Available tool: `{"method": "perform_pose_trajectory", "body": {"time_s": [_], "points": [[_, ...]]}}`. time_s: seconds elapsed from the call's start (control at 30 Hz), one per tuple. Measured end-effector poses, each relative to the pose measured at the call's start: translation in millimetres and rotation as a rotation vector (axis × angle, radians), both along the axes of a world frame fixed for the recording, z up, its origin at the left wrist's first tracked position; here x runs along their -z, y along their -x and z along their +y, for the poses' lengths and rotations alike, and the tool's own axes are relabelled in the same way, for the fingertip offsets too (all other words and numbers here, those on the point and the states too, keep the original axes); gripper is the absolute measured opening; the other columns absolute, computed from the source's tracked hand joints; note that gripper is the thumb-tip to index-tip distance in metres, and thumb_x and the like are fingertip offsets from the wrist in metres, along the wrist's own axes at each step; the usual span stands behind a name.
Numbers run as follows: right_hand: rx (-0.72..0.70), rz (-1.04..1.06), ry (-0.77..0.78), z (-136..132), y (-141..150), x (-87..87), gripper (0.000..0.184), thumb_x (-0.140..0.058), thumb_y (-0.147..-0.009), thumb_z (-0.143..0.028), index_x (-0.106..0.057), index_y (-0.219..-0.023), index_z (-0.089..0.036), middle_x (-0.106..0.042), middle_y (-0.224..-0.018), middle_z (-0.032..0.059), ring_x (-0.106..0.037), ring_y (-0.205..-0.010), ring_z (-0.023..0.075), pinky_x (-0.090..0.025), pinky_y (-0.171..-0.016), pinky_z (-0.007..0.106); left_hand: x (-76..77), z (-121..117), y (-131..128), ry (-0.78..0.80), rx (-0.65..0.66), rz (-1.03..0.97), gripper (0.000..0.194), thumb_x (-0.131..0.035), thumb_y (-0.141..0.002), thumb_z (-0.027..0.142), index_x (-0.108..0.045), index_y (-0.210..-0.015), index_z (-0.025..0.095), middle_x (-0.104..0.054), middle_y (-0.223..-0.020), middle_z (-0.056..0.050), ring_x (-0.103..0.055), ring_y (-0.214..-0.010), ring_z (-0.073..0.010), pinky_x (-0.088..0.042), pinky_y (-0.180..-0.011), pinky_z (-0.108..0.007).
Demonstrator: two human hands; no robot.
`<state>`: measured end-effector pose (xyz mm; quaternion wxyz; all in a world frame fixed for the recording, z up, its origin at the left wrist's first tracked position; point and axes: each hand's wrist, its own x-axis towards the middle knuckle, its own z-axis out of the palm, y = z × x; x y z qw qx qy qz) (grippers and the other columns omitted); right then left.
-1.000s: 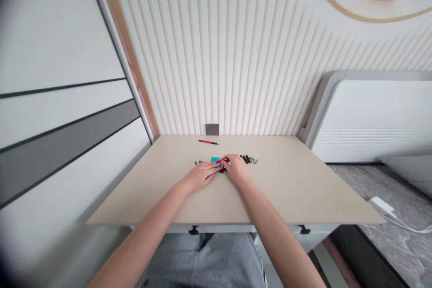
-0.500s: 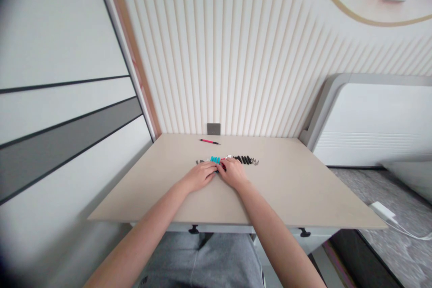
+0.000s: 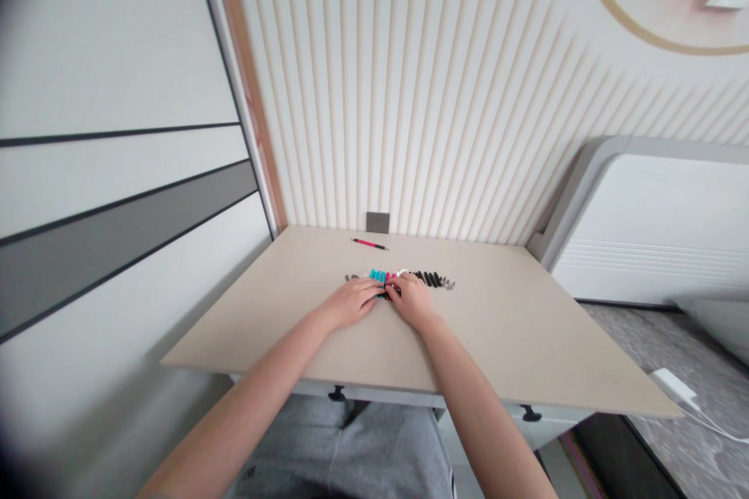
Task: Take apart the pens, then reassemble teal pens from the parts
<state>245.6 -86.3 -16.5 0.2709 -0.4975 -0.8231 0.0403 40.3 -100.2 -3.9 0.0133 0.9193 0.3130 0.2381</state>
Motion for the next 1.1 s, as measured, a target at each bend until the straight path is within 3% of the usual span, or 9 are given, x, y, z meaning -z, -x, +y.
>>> {"method": "perform_pose_trajectory", "body": {"time_s": [0.43, 0.6, 0.77, 0.87, 1.1], "points": [[0.062, 0.038, -0.074, -0.7, 2.5, -3.5, 0.025, -0.046, -0.095, -0.029, -0.069, -0.098, -0.021, -0.065, -0.091, 0.0061, -0.059, -0.090, 0.0177, -0.042, -0.085, 0.027, 0.9, -1.0, -0.5, -0.020, -0.020, 0.023, 0.034, -0.050, -0.089, 0.014, -0.060, -0.120, 0.022, -0.062, -0.124, -0.006, -0.056, -0.117, -0.0200, -0.040, -0.106, -0.038], [0.138, 0.010, -0.092, 32.9, 9.1, -13.1, 0.027, -0.044, -0.095, -0.026, -0.069, -0.098, -0.018, -0.066, -0.097, 0.0083, -0.059, -0.095, 0.0194, -0.040, -0.088, 0.028, 5.3, 0.8, -0.6, -0.026, -0.004, 0.033, 0.035, -0.050, -0.088, 0.013, -0.062, -0.119, 0.022, -0.063, -0.123, -0.006, -0.055, -0.117, -0.0197, -0.039, -0.106, -0.038], [0.157, -0.194, 0.072, 84.1, 26.3, -23.0, 0.034, -0.042, -0.094, -0.020, -0.062, -0.121, -0.020, -0.062, -0.123, 0.0092, -0.054, -0.114, 0.0206, -0.036, -0.097, 0.029, 6.5, -1.2, -1.6, -0.030, -0.032, 0.034, 0.034, -0.049, -0.089, 0.014, -0.062, -0.119, 0.022, -0.063, -0.123, -0.006, -0.056, -0.114, -0.0196, -0.040, -0.104, -0.037], [0.177, -0.235, 0.130, 104.0, 37.9, -19.0, 0.040, -0.043, -0.092, -0.018, -0.056, -0.130, -0.020, -0.061, -0.126, 0.0110, -0.055, -0.114, 0.0225, -0.037, -0.095, 0.031, 4.7, -4.3, -1.6, -0.037, -0.043, 0.039, 0.032, -0.047, -0.090, 0.015, -0.062, -0.118, 0.021, -0.063, -0.122, -0.007, -0.056, -0.113, -0.0200, -0.041, -0.101, -0.037], [0.257, -0.204, 0.171, 118.5, 53.6, -6.2, 0.027, -0.047, -0.092, -0.024, -0.068, -0.109, -0.019, -0.069, -0.108, 0.0130, -0.061, -0.102, 0.0244, -0.041, -0.086, 0.032, -4.4, -8.8, 1.0, -0.058, -0.062, 0.020, 0.028, -0.048, -0.090, 0.016, -0.063, -0.113, 0.021, -0.061, -0.123, -0.006, -0.054, -0.114, -0.0205, -0.040, -0.100, -0.037]]}}
